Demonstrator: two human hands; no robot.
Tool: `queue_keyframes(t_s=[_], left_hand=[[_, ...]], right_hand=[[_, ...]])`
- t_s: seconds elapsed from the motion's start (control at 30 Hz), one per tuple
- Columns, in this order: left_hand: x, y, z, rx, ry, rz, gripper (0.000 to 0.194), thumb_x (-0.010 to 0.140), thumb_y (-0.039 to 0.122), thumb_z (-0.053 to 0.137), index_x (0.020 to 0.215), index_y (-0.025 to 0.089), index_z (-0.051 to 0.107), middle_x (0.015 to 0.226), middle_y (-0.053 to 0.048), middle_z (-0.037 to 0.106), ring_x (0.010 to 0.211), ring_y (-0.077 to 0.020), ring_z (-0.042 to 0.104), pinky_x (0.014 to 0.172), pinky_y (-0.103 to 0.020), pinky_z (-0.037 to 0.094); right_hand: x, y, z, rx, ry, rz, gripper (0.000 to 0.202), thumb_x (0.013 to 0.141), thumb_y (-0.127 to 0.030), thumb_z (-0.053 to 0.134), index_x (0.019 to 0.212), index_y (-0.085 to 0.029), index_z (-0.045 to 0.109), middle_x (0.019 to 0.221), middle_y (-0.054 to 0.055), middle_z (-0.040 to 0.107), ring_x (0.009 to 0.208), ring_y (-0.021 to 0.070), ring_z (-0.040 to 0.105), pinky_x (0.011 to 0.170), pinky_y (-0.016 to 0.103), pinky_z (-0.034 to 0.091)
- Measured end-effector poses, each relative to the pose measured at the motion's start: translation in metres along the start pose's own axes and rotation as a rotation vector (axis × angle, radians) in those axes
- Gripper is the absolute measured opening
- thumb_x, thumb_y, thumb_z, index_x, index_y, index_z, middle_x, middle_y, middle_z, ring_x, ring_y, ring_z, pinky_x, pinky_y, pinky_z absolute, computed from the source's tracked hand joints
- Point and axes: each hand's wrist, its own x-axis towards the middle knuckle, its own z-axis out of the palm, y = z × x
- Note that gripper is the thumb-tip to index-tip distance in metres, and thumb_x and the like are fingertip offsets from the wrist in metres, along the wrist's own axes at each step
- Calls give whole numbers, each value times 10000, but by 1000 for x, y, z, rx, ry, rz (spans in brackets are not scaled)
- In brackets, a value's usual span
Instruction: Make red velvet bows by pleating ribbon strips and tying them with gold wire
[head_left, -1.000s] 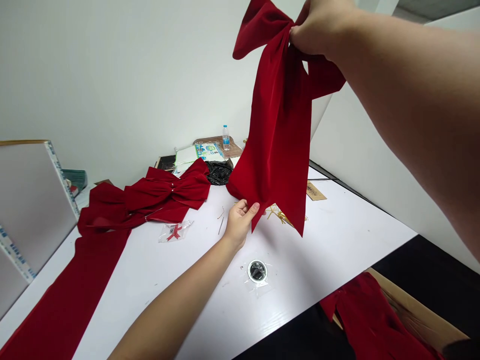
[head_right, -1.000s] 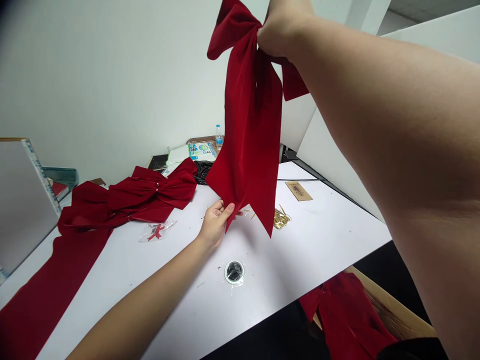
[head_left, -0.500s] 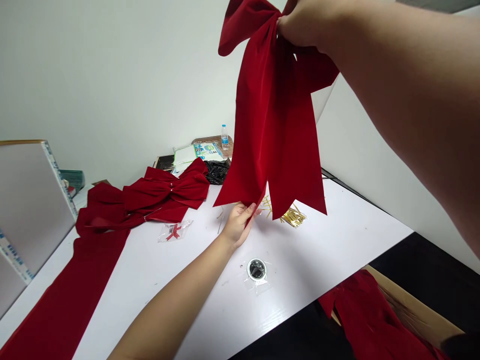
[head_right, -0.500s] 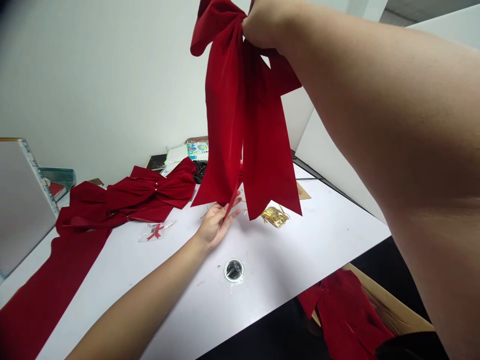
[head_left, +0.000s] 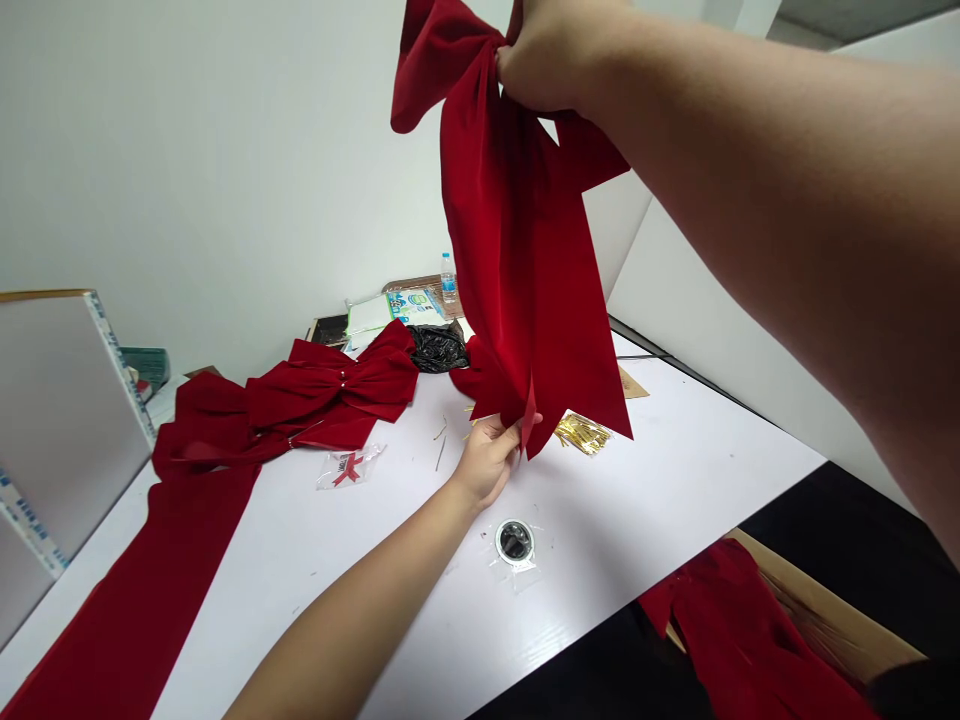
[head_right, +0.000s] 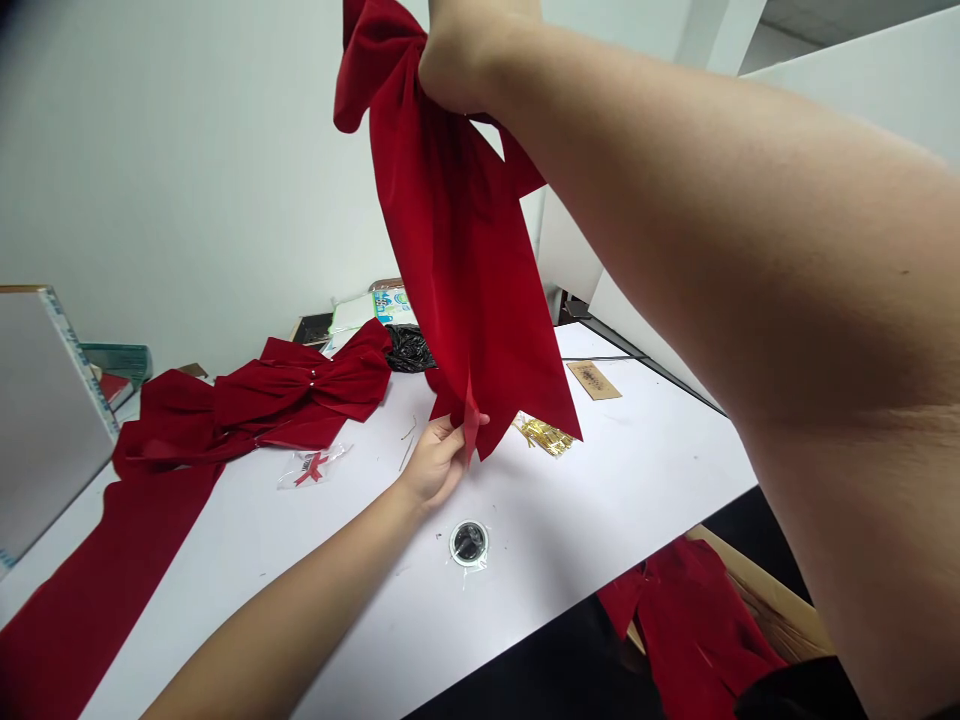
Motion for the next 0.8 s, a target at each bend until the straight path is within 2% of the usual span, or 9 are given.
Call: queue_keyframes(t_s=[0.1,0.2,0.33,0.47,0.63,0.7,0.8], left_hand=[[4,-5,1,11,71,67,417,554,439,1001,809,168,813,881,-73,798,950,-231,734,985,-383,544],[6,-9,1,6,135,125,399,561,414,999,787,167,784,861,-52,791,914,-213,735,956,-371,561],[6,-14,-2,-9,199,159,391,566,369,1000,753,160,727,841,-39,780,833,-184,727,920,-370,577],[7,-17,-5,-19,237,169,402,561,337,1000,724,150,683,808,-43,761,831,-201,731,948,-417,578],[7,-16,-3,-36,315,245,461,555,280,993,919,156,738,1013,-71,781,1061,-245,721,1095,-459,517],[7,-16,-3,-22,306,255,468,552,282,990,933,147,753,1022,-85,786,1060,-258,722,1100,-472,514],[6,-17,-2,17,277,249,407,551,305,989,850,139,768,941,-80,791,962,-248,738,1044,-461,550]], right_hand=[[-5,-7,-2,-39,-15,8,192,793,-137,706,825,-164,518,1166,82,678,1222,371,628,1064,535,516],[-7,-9,1,-27,-2,45,300,755,-110,738,757,-175,445,1111,71,668,1189,362,641,1047,545,529],[-5,-3,7,-4,36,84,420,692,-103,779,734,-189,370,1095,69,642,1173,353,639,1026,542,537],[-1,8,12,-36,32,113,474,633,-34,750,720,-200,315,1122,90,635,1160,353,651,987,528,559],[7,27,18,-72,35,184,422,534,38,691,675,-186,361,879,42,559,1025,332,699,885,523,595],[7,36,20,-76,27,215,389,524,58,674,657,-176,393,809,15,516,974,307,698,859,516,597],[6,50,24,-66,27,256,399,543,38,695,662,-186,386,794,9,511,936,277,682,835,511,593]])
